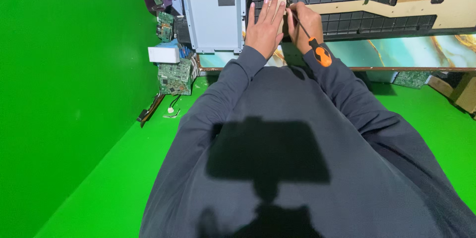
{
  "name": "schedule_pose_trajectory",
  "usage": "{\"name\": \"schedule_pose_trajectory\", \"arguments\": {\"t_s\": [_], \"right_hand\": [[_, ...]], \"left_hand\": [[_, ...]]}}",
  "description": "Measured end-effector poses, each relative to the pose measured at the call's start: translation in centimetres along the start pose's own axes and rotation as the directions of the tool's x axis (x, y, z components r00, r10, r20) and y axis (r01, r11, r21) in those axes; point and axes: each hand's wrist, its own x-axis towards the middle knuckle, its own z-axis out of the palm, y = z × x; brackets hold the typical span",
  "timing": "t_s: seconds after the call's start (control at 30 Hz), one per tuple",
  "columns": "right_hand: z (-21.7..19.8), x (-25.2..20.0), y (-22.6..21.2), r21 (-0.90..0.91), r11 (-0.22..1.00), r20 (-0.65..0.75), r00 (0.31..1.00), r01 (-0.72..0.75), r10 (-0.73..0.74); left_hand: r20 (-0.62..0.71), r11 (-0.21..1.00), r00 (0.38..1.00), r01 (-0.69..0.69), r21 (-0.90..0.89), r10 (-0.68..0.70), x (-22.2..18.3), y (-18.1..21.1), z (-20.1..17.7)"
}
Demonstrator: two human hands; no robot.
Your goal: The person uses a screwdriver to work on internal components of an electronic device, handling wires and a circuit board by hand.
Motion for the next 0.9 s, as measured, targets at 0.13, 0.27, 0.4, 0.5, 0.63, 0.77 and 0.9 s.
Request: {"name": "schedule_pose_trajectory", "arguments": {"t_s": [0.13, 0.27, 0.4, 0.5, 0.63, 0.77, 0.9], "right_hand": [[-0.4, 0.8, -0.2, 0.036, 0.997, 0.071, 0.995, -0.073, 0.07], [-1.2, 0.5, -1.6, 0.057, 0.998, -0.029, 0.999, 0.017, -0.015], [-1.2, 0.4, -1.5, 0.056, 0.996, -0.033, 0.998, 0.064, -0.062], [-0.9, 0.6, -0.9, 0.051, 0.998, 0.003, 0.999, 0.048, -0.048], [-0.6, 0.8, -0.5, 0.009, 0.998, 0.007, 0.998, 0.059, -0.059], [-0.8, 0.4, -0.6, 0.038, 0.997, 0.015, 0.998, 0.062, -0.062], [-0.3, 0.2, 0.5, 0.056, 0.996, 0.048, 0.996, 0.069, -0.072]], "left_hand": [[0.012, 0.998, 0.999, 0.035, -0.047, -0.034, 0.4, 0.4, -0.5], [-0.008, 0.996, 0.999, 0.033, -0.083, -0.034, 0.1, 0.2, -1.0], [-0.019, 0.995, 0.999, 0.027, -0.098, -0.029, 0.0, 0.0, -0.7], [-0.031, 0.996, 0.999, 0.027, -0.083, -0.03, 0.2, 0.1, -0.4], [-0.093, 0.985, 0.996, -0.02, -0.17, 0.005, -0.2, -0.2, -0.5], [-0.322, 0.898, 0.947, -0.147, -0.415, 0.006, -1.5, 0.3, -2.2], [-0.534, 0.711, 0.84, -0.435, -0.552, 0.099, -0.8, 1.8, -6.2]]}}
